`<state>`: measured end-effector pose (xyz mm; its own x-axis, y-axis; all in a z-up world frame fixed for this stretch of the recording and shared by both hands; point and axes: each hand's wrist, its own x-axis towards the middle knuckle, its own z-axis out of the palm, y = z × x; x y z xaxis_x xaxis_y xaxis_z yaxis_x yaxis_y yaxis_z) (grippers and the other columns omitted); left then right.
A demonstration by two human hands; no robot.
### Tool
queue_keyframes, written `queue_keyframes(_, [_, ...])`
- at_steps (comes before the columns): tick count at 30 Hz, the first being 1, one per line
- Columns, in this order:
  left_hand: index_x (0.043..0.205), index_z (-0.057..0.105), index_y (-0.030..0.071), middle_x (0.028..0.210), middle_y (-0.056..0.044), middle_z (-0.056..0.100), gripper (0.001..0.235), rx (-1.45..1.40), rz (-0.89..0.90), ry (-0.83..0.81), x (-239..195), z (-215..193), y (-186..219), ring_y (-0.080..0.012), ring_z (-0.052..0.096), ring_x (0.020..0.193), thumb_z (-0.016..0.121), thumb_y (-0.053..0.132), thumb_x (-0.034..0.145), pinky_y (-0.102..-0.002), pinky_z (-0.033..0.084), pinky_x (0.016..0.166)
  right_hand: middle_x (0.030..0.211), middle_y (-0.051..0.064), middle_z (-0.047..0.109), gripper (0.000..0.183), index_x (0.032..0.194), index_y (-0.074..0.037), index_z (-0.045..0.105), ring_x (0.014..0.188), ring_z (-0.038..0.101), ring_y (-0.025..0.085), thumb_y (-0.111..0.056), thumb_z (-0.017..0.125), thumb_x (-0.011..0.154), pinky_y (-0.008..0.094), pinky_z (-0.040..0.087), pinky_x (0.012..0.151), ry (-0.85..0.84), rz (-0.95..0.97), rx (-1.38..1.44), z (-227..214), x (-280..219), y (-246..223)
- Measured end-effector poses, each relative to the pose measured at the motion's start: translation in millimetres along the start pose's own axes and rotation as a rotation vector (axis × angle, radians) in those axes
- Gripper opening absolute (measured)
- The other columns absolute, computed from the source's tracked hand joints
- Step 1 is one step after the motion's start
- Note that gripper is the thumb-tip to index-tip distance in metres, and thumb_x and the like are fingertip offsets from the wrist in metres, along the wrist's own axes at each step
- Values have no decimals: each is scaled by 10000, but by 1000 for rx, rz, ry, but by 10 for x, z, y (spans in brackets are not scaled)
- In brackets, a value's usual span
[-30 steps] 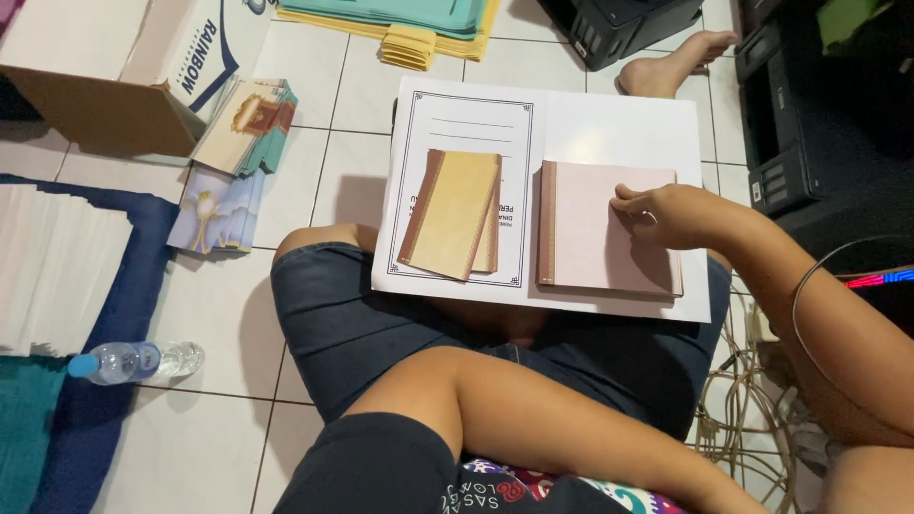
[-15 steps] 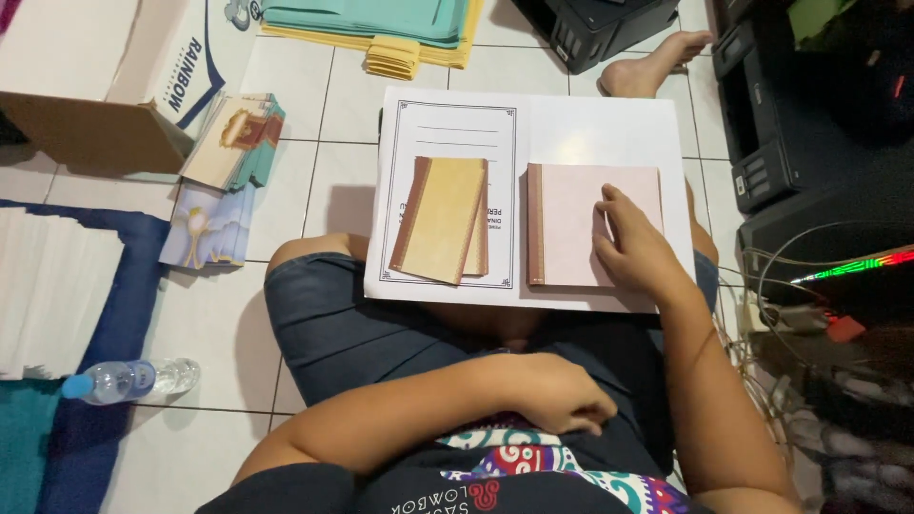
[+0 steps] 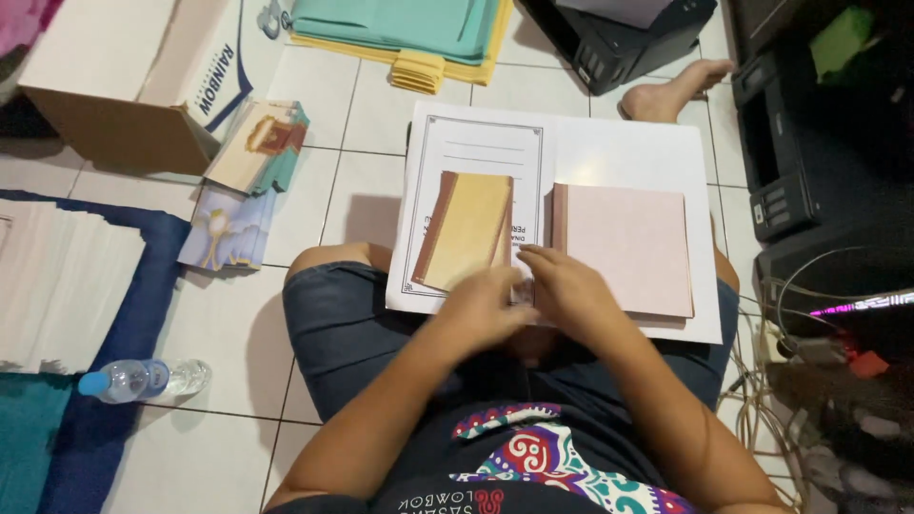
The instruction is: Folding colored paper sheets and inserting them into a white folder
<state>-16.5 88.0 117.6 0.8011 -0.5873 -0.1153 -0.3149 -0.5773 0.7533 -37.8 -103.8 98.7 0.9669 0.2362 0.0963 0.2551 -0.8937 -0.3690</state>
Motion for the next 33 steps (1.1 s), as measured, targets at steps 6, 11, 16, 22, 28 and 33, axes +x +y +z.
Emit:
queue_keyframes(6, [1367,494,-2,1131,-163,564,637,475,-345,506,247,-83,-906,-352,593,1063,670,419,922,-463,540,847,1325,140,654,432,1386,-102,601,1149,676,314,-180,505,972,409,545,958,0,-218,-73,313,196,-244])
queue_keyframes(11, [1137,541,14,1064,-149,540,480,419,-346,502,356,30,-1077,-382,599,1033,709,388,888,-504,545,833,1282,141,623,342,1224,-34,665,1111,671,350,-125,523,926,398,538,960,45,-351,-199,382,224,-281])
queue_keyframes(16, [1024,496,85,986,-117,546,255,297,-290,617,316,-70,-988,-393,641,961,681,222,913,-499,529,833,1280,135,596,305,1164,-36,677,1105,662,354,-135,538,911,403,531,966,80,-353,-189,457,195,-249])
queue_keyframes(22, [1077,547,108,1007,-227,697,163,-163,-284,459,153,-252,-426,-443,693,998,540,260,1019,-521,548,858,1197,193,610,419,1320,8,583,1054,676,392,-168,528,944,447,498,983,85,-314,-112,58,63,-331])
queue_keyframes(28, [1129,544,72,1056,-240,709,152,-633,51,358,87,11,304,-287,647,1051,546,188,1030,-527,562,890,1334,236,618,533,1455,-36,487,1271,579,417,-341,524,1019,544,431,1067,44,143,764,-125,-424,124])
queue_keyframes(33, [1049,593,96,909,-132,699,117,-587,199,296,363,237,352,-248,681,883,597,204,1004,-435,593,799,934,147,707,314,1266,-16,661,865,645,220,-132,664,973,400,537,788,457,393,803,-349,-826,894])
